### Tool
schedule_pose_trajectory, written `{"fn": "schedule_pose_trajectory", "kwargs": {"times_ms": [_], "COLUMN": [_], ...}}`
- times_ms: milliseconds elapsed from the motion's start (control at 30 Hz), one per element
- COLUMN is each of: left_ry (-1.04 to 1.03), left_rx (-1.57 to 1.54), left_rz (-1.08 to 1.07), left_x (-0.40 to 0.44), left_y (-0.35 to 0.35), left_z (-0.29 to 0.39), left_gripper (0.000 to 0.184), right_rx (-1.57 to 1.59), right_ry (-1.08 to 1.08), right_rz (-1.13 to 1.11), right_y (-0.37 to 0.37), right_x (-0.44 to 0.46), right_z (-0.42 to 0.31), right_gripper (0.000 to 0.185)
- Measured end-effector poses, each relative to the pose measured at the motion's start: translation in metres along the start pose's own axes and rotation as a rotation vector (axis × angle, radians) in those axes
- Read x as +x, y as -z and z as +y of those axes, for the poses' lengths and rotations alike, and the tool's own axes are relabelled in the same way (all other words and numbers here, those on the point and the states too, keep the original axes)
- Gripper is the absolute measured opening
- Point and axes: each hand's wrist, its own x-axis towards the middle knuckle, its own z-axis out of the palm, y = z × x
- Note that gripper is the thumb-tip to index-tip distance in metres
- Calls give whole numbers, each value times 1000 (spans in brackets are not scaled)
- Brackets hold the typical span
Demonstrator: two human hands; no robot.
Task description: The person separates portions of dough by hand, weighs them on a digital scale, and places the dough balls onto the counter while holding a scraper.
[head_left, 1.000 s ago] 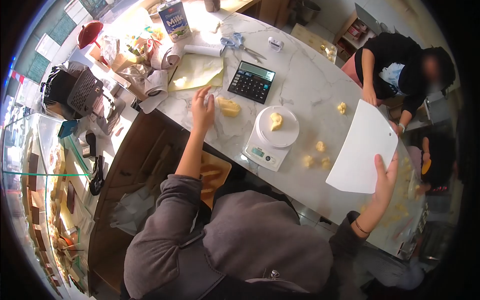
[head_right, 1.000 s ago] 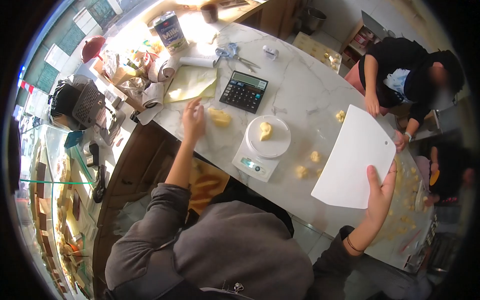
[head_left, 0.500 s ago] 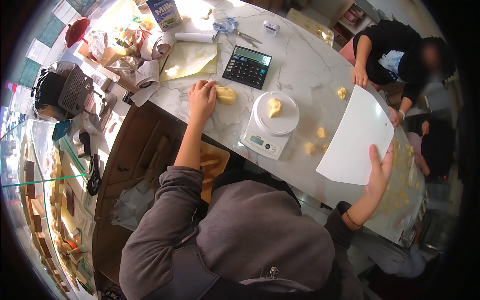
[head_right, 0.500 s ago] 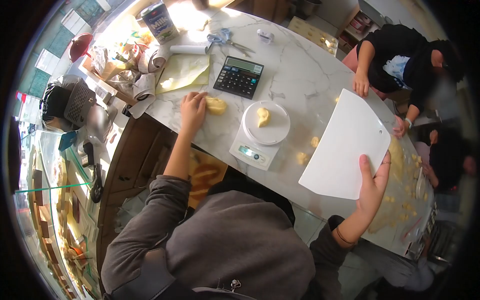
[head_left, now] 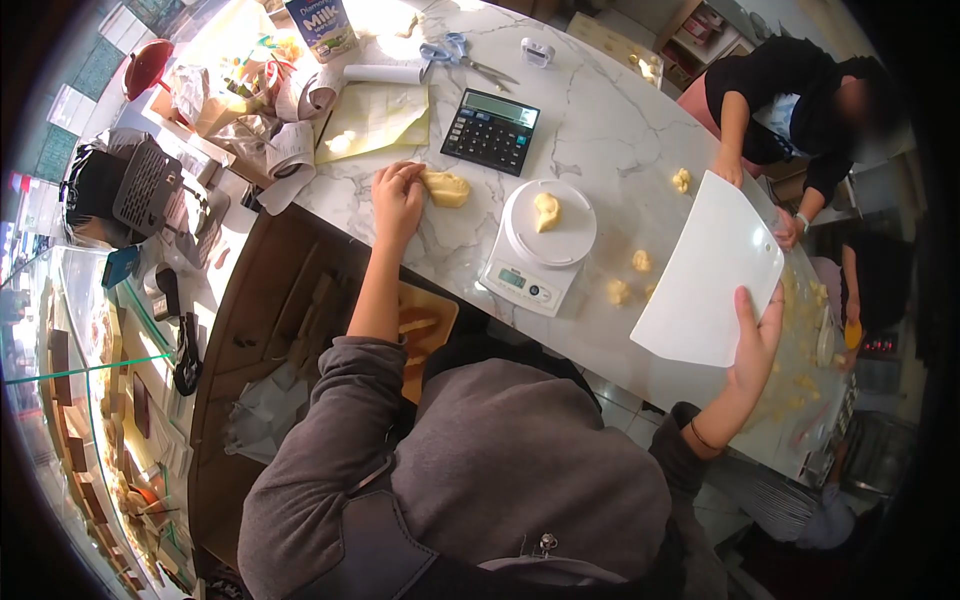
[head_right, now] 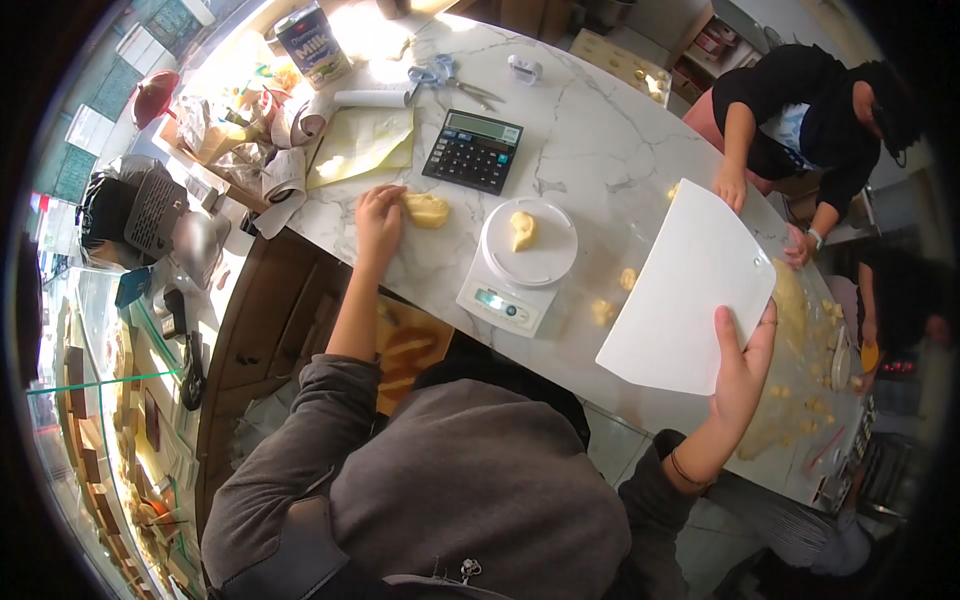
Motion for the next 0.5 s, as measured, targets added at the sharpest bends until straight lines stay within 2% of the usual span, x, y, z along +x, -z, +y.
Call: {"fn": "schedule_pose_trajectory", "kwargs": {"times_ms": [167,300,400,467,500], "left_ry": [174,38,-81,-247,-249], "left_rx": [-218,-201,-211,-186,-185], "left_rz": [185,44,-163,-348,-347], "left_x": [0,8,18,22,23], "left_y": [-2,-4,-8,-14,-15], "left_z": [16,44,78,99,99], "left_gripper": [31,30,31,42,42], "right_rx": [-13,8,18,31,48], "right_ry": [-25,-40,-60,-84,-105], "right_rz": [-9,-9,-16,-34,-64], "right_y": [-4,-12,-15,-16,-17], "right_x": [5,7,8,10,12], "right_z": [3,1,4,9,11], "right_gripper": [47,48,49,50,52]}}
